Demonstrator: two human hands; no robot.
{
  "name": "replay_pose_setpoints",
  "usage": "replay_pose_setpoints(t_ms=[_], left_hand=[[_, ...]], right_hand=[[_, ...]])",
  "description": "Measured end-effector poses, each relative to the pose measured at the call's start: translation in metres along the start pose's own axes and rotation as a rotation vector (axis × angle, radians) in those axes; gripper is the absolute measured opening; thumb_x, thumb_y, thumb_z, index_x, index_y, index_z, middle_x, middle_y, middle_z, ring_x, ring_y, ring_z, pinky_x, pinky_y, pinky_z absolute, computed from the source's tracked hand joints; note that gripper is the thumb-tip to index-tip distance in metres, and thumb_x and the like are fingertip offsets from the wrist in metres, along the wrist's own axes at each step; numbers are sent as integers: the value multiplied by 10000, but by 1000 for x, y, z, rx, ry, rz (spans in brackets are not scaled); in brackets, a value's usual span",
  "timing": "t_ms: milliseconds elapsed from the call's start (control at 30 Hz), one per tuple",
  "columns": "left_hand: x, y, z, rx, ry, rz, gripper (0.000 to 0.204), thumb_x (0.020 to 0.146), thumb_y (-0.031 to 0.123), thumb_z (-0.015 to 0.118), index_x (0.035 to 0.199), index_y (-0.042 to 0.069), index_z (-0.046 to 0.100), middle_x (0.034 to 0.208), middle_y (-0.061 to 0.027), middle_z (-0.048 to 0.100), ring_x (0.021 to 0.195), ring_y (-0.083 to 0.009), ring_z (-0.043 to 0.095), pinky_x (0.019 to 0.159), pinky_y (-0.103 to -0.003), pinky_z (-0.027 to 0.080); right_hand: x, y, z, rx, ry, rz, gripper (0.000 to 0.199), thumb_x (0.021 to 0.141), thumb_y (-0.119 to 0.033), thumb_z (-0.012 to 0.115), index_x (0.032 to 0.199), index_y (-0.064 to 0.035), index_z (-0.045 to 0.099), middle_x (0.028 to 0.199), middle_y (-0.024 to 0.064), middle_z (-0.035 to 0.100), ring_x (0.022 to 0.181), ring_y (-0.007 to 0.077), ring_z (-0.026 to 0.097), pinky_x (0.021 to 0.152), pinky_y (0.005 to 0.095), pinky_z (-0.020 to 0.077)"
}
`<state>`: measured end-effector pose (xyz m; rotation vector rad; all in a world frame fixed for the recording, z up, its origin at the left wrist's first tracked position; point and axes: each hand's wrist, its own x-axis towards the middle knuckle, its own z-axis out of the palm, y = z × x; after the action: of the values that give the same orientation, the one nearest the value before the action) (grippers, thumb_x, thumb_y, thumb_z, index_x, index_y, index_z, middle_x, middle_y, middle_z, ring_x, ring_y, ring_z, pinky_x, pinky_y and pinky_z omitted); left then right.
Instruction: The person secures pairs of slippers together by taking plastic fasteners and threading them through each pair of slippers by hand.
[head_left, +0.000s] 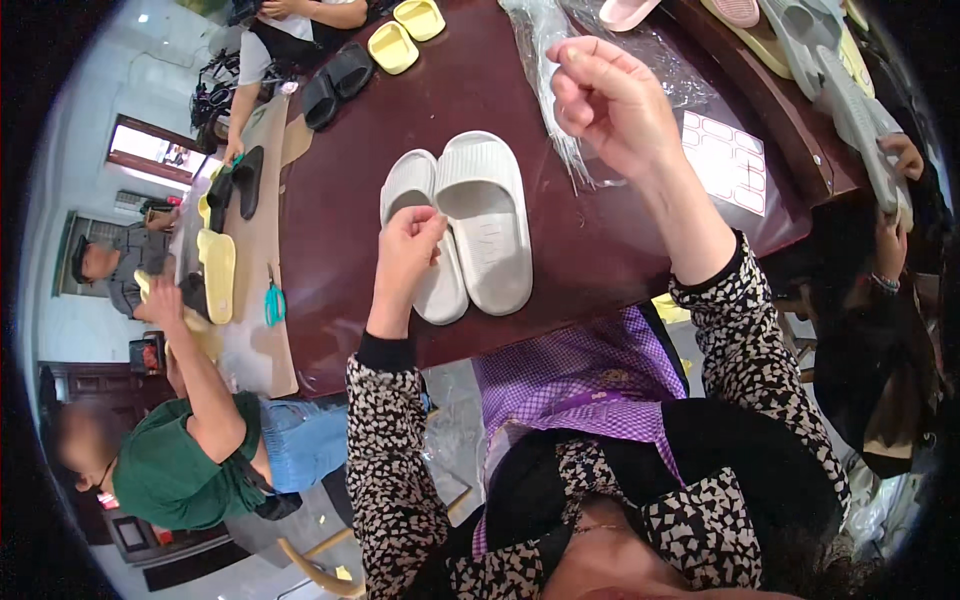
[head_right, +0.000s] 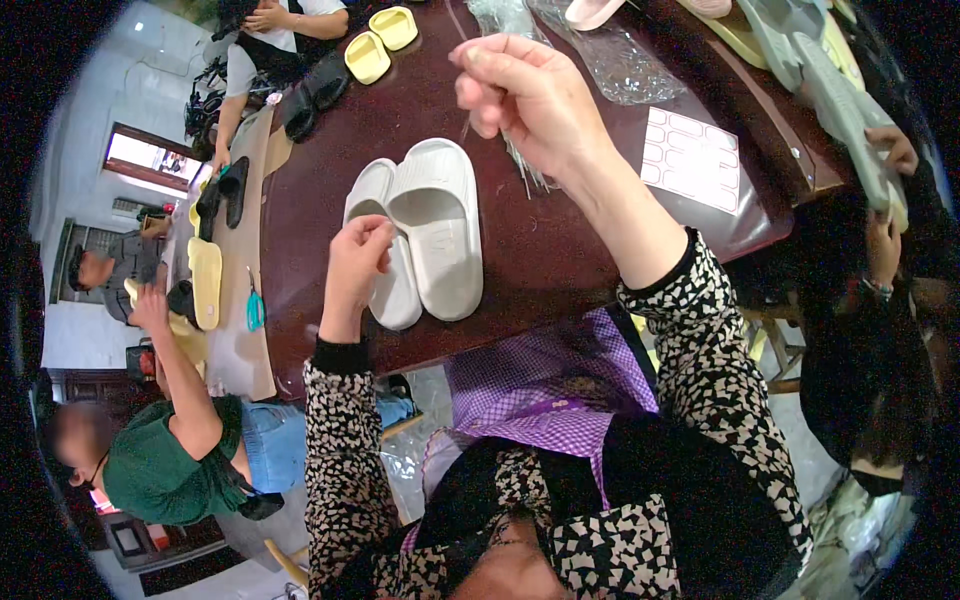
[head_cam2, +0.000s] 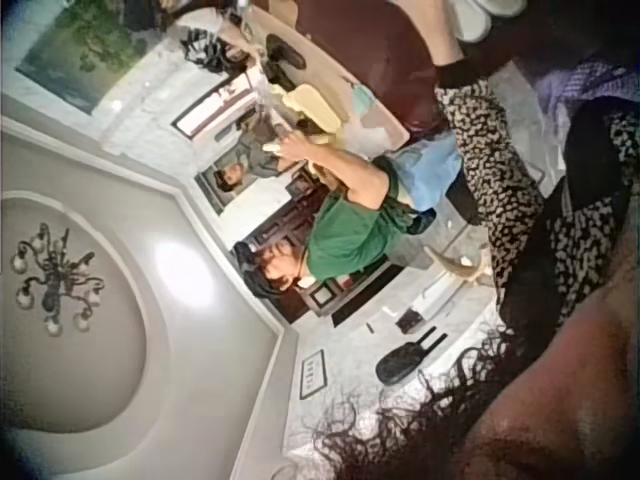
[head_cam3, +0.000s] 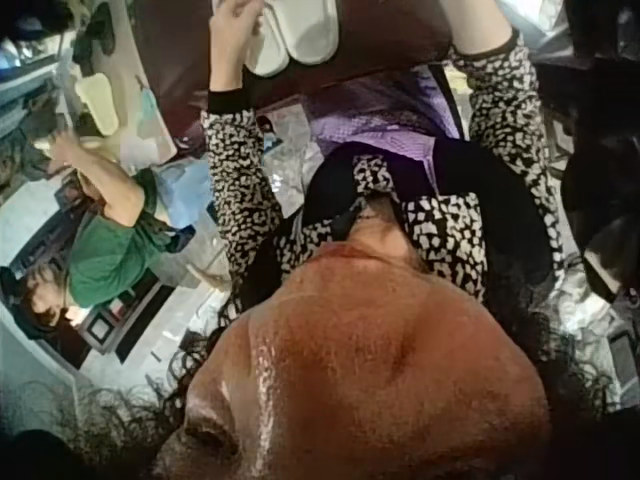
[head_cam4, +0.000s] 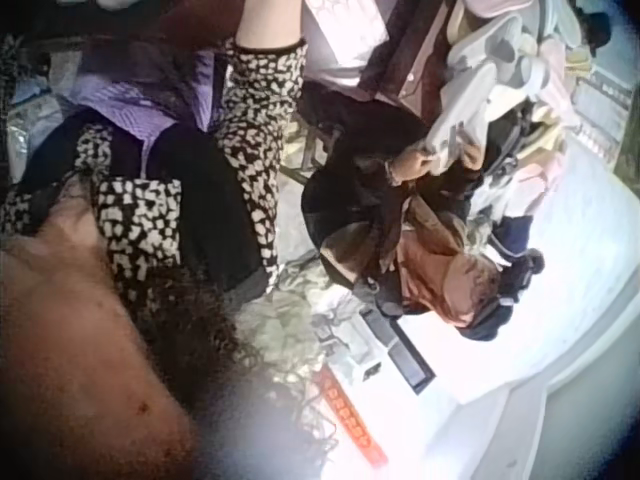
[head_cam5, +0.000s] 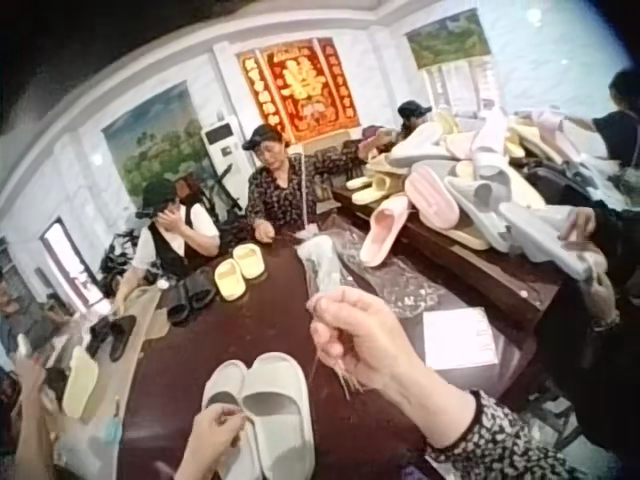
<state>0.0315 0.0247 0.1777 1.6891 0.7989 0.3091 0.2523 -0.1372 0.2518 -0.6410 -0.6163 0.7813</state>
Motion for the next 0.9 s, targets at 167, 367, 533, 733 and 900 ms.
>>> replay_pose_setpoints(t_ms=[167, 367, 533, 733, 900], left_hand=[[-32, 52, 36, -423, -61, 175, 235, 896, 140, 565, 1041, -44, 556, 753, -63, 606, 522, -41, 481, 465, -172, 390], [-55, 81, 37, -696, -296, 72, 202, 914, 127, 539, 1039, -27, 576, 783, -67, 619, 510, -41, 470, 467, -160, 390], [-70, 77, 22, -321, -191, 154, 140, 886, 88, 559, 945, -33, 596, 790, -79, 624, 577, -80, 526, 509, -205, 415], [-94, 67, 12, 468, 56, 703, 98, 761, -1, 634, 841, -30, 584, 762, -115, 577, 699, -231, 586, 590, -305, 453], [-103, 34, 9, 584, 5, 725, 143, 710, -14, 651, 836, -6, 582, 780, -121, 557, 710, -285, 560, 610, -341, 460]], right_hand=[[-11, 3, 15, -126, -55, -30, 143, 887, -136, 560, 926, -6, 606, 657, 60, 592, 501, 94, 495, 461, 216, 420], [-10, 9, 37, -185, -138, -31, 141, 890, -129, 556, 927, -2, 605, 665, 70, 602, 531, 100, 536, 477, 210, 441], [-12, 8, 36, -203, -119, 64, 140, 890, -132, 555, 918, -4, 603, 649, 65, 599, 511, 99, 534, 461, 210, 437], [-49, 31, 19, -69, -117, 450, 135, 883, -138, 561, 900, -7, 592, 623, 69, 596, 469, 107, 534, 439, 209, 439], [-87, 64, 2, 47, -14, 983, 121, 880, -119, 553, 888, 0, 574, 630, 93, 611, 474, 133, 561, 440, 229, 462]])
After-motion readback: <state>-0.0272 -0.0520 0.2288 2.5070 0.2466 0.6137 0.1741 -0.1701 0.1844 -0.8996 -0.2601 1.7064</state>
